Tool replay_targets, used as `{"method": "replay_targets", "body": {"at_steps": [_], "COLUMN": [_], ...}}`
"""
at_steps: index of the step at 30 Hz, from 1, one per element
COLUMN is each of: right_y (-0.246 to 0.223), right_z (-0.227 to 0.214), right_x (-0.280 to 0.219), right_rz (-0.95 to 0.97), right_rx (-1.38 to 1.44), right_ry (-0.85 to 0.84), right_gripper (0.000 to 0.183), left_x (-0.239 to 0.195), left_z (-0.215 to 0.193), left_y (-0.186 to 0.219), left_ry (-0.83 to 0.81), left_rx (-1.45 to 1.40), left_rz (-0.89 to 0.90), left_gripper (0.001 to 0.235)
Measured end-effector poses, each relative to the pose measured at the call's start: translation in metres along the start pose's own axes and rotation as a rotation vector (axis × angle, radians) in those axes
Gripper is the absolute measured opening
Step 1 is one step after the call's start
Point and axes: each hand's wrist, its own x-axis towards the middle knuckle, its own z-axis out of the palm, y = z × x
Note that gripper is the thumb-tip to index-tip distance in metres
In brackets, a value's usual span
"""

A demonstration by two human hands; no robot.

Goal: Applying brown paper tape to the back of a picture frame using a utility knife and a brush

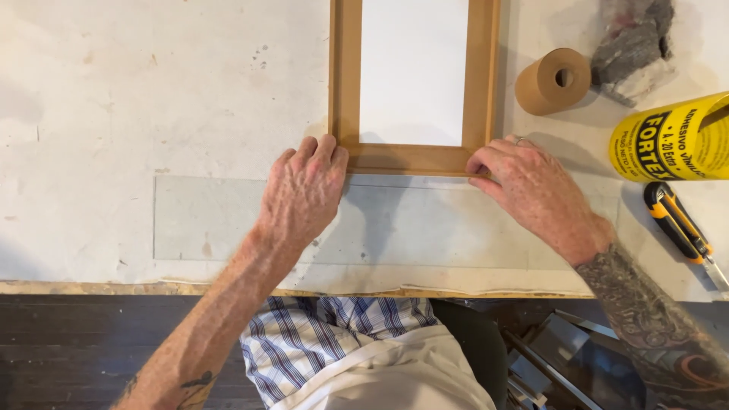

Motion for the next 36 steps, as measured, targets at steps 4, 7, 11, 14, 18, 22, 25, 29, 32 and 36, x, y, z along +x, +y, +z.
{"method": "replay_targets", "body": {"at_steps": [4,7,11,14,18,22,25,29,32,36], "right_y": [0.004,0.0,-0.017,-0.037,-0.04,-0.053,-0.064,-0.016,-0.002,0.038], "right_z": [0.003,0.021,0.053,0.043,0.033,0.057,0.054,0.042,0.014,-0.048], "right_x": [0.002,0.004,0.027,0.035,0.039,0.05,0.058,0.026,0.003,0.014], "right_rz": [-0.026,-0.052,-0.133,-0.158,-0.138,-0.178,-0.205,-0.148,-0.028,0.118], "right_rx": [-0.047,-0.152,-0.122,-0.053,0.028,0.018,0.054,0.001,0.018,0.362], "right_ry": [-0.014,0.035,0.103,0.122,0.008,0.036,0.082,0.123,0.088,0.402], "right_gripper": [0.011,0.022,0.025,0.015,0.013,0.03,0.017,0.018,0.012,0.025], "left_x": [0.001,0.007,0.01,0.013,0.014,0.02,0.019,0.008,0.004,-0.003], "left_z": [0.001,-0.003,0.013,0.004,0.006,0.017,0.022,0.019,0.025,0.01], "left_y": [-0.003,-0.003,0.011,0.014,0.013,0.023,0.023,-0.002,-0.005,-0.014], "left_ry": [-0.04,-0.082,0.074,0.055,0.065,0.125,0.225,0.318,0.362,0.355], "left_rx": [-0.019,-0.067,-0.184,-0.188,-0.16,-0.202,-0.172,-0.068,-0.04,0.062], "left_rz": [-0.005,-0.01,0.031,0.008,0.015,0.023,0.023,0.026,0.061,0.029], "left_gripper": [0.01,0.01,0.014,0.013,0.018,0.022,0.025,0.023,0.022,0.015]}}
